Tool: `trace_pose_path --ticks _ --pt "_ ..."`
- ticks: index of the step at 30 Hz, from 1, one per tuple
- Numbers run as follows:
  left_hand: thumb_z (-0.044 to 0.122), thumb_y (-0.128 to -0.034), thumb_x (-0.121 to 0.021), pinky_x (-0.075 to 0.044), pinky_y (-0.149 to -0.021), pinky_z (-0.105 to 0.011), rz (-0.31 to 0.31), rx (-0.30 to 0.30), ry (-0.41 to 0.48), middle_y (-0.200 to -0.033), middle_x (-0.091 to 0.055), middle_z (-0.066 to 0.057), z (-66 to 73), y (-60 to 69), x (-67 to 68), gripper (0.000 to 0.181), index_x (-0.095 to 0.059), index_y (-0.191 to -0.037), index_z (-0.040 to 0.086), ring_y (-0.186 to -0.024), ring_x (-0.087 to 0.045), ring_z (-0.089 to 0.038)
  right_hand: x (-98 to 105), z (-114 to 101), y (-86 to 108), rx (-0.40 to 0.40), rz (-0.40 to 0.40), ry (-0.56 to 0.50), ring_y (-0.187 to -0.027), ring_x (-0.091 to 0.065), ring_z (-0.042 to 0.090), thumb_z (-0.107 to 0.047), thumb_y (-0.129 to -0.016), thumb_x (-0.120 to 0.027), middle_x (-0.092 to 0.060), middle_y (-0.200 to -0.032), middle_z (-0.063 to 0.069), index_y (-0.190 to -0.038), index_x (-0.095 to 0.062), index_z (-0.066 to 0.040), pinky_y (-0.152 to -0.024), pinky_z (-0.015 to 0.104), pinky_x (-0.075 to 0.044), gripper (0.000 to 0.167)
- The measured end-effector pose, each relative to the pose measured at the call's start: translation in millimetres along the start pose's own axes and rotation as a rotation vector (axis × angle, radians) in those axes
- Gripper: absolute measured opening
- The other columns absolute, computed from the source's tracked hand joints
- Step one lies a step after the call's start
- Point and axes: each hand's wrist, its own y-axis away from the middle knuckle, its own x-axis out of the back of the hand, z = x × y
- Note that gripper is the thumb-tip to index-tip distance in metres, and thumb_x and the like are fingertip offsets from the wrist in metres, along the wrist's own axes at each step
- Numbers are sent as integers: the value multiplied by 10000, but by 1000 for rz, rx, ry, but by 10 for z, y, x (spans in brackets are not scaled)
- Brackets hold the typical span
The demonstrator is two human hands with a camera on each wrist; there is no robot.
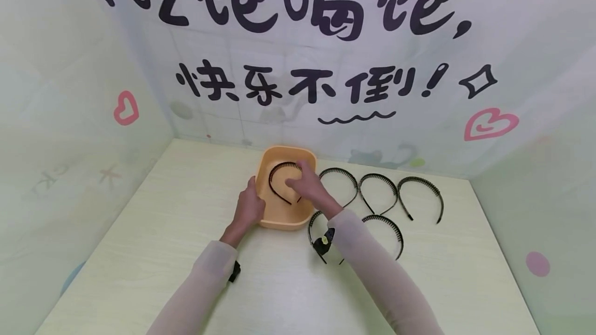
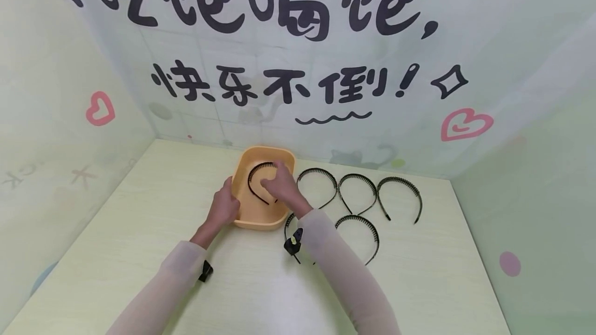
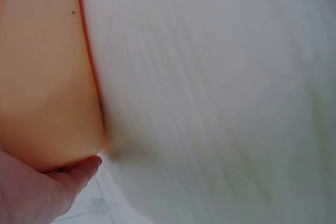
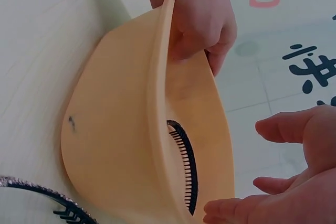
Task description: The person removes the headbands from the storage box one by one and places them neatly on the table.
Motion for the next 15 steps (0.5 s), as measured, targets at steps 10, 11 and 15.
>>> trace_pose_path --ticks 10,11,15 --pt "-66 -866 -415 -493 -957 -502 5 4 -1 -1316 -541 -367 3 -3 8 697 -205 -1531 -58 -1164 -596 -408 -99 29 -52 -53 1 48 -762 -468 209 -177 -938 -640 -389 -1526 221 -1521 -302 2 -681 320 -413 697" --pt "-65 -867 -415 -491 -962 -502 5 6 0 -1322 -538 -367 2 -2 7 698 -204 -1532 -58 -1169 -593 -407 -114 34 -56 -63 -1 53 -746 -464 199 -174 -936 -642 -405 -1512 228 -1522 -302 4 -676 318 -414 701" --pt "-67 -863 -414 -484 -977 -503 -1 14 5 -1348 -518 -366 1 -4 3 705 -198 -1535 -59 -1186 -583 -406 -162 48 -44 -101 -40 106 -847 -542 216 -196 -939 -646 -466 -1457 233 -1523 -297 -10 -779 355 -471 705"
